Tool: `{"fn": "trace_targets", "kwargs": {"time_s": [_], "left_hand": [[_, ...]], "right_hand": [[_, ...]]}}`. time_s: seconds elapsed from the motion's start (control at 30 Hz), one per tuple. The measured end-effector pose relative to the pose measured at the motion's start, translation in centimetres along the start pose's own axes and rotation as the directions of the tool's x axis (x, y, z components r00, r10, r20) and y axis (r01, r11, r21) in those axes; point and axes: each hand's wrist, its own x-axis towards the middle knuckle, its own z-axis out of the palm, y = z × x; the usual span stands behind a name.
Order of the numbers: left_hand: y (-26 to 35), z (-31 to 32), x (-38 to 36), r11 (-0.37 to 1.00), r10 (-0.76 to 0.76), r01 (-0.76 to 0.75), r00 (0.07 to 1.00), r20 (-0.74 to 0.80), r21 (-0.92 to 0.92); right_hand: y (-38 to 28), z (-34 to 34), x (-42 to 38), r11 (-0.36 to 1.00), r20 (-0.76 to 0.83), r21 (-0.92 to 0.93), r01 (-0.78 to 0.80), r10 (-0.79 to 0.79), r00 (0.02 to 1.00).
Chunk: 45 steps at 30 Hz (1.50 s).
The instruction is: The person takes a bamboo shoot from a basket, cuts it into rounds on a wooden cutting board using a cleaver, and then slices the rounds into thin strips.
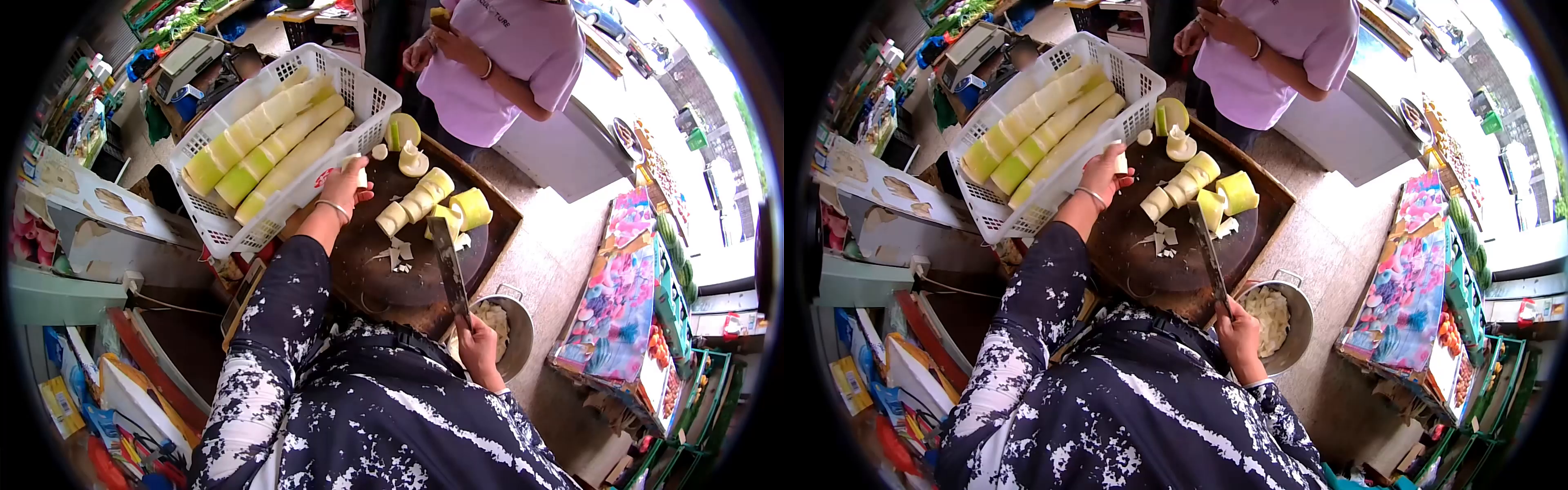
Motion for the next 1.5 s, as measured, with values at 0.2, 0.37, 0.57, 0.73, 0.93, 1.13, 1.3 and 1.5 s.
{"fn": "trace_targets", "kwargs": {"time_s": [0.2, 0.37, 0.57, 0.73, 0.93, 1.13, 1.3, 1.5], "left_hand": [[-6.3, -3.2, -6.5, 0.845, -0.373, 0.413, 0.910, 0.179, -0.338], [-10.6, -2.5, -9.4, 0.962, -0.160, 0.189, 0.975, -0.156, 0.197], [-10.9, -2.4, -10.2, 0.958, 0.029, 0.024, 0.984, -0.177, 0.287], [-10.7, -2.3, -11.1, 0.978, 0.100, -0.066, 0.980, -0.170, 0.196], [-12.6, -3.0, -10.1, 0.919, 0.248, -0.193, 0.961, -0.124, 0.345], [-12.8, -2.9, -10.2, 0.930, 0.244, -0.195, 0.962, -0.125, 0.310], [-12.1, -2.9, -10.4, 0.908, 0.244, -0.178, 0.961, -0.132, 0.380], [-11.5, -3.8, -11.3, 0.896, 0.209, -0.135, 0.969, -0.132, 0.424]], "right_hand": [[-2.5, 0.0, 0.1, 0.995, 0.088, 0.089, 0.038, -0.045, 0.995], [-4.2, 1.2, 1.0, 0.990, 0.200, 0.136, -0.044, 0.016, 0.980], [-5.2, 3.5, 3.3, 0.999, 0.364, 0.042, 0.022, -0.036, 0.931], [-6.2, 3.8, 4.0, 0.993, 0.361, -0.051, 0.104, -0.079, 0.929], [-7.5, 3.5, 4.2, 0.987, 0.402, -0.123, 0.107, -0.049, 0.915], [-7.8, 5.0, 5.5, 0.952, 0.415, -0.160, 0.262, -0.176, 0.893], [-8.5, 8.0, 6.8, 0.877, 0.411, -0.358, 0.320, -0.159, 0.897], [-7.6, 8.2, 8.1, 0.897, 0.429, -0.309, 0.315, -0.164, 0.888]]}}
